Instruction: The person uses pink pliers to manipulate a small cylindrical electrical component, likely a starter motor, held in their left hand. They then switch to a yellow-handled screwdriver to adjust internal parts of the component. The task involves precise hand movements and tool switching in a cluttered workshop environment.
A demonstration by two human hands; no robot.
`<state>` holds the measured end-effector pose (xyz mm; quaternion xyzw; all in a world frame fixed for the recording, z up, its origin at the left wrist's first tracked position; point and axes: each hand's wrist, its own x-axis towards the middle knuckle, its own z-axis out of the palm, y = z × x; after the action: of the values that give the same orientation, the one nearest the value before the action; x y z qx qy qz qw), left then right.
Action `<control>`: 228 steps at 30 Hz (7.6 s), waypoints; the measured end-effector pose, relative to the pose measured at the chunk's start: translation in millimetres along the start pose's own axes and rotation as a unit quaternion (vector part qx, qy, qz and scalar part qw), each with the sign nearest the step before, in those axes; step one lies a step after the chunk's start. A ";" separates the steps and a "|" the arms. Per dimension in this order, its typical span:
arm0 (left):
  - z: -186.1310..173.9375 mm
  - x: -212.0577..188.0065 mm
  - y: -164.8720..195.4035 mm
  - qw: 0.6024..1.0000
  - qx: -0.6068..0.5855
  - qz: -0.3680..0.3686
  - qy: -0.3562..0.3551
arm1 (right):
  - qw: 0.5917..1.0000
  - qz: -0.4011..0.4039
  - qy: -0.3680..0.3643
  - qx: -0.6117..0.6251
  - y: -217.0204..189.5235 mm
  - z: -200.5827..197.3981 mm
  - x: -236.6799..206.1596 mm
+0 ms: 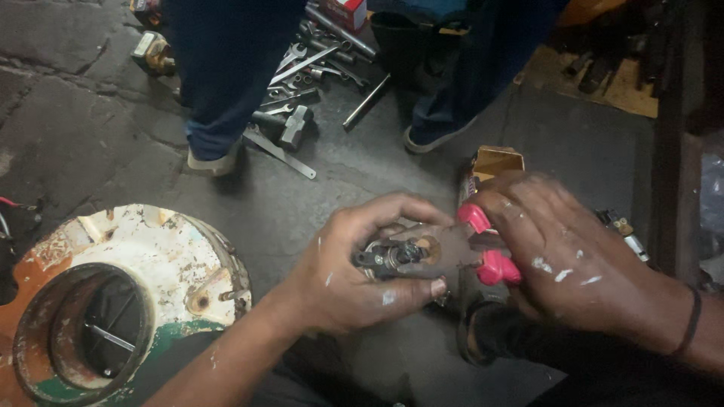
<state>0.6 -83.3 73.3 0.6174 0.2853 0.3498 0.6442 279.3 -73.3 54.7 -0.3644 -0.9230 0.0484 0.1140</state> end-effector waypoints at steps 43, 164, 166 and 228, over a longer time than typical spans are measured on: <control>-11.3 0.5 -0.4 0.963 0.239 0.120 0.018 | 0.945 0.058 -0.153 0.285 15.7 7.4 -9.6; -384.4 -136.4 -396.9 0.494 0.607 -0.215 0.584 | 0.953 0.270 -0.125 -0.050 141.6 455.6 692.2; -387.3 -135.4 -397.8 0.486 0.603 -0.201 0.600 | 0.954 0.272 -0.114 -0.051 138.7 458.8 690.1; -300.6 -101.2 -210.1 0.756 0.324 -0.215 0.526 | 0.668 0.425 0.019 0.611 74.4 58.5 196.4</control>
<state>-279.1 16.1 -164.8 0.4299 0.8009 0.3584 0.2126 175.1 114.9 19.6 -0.5669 -0.4294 0.6376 0.2960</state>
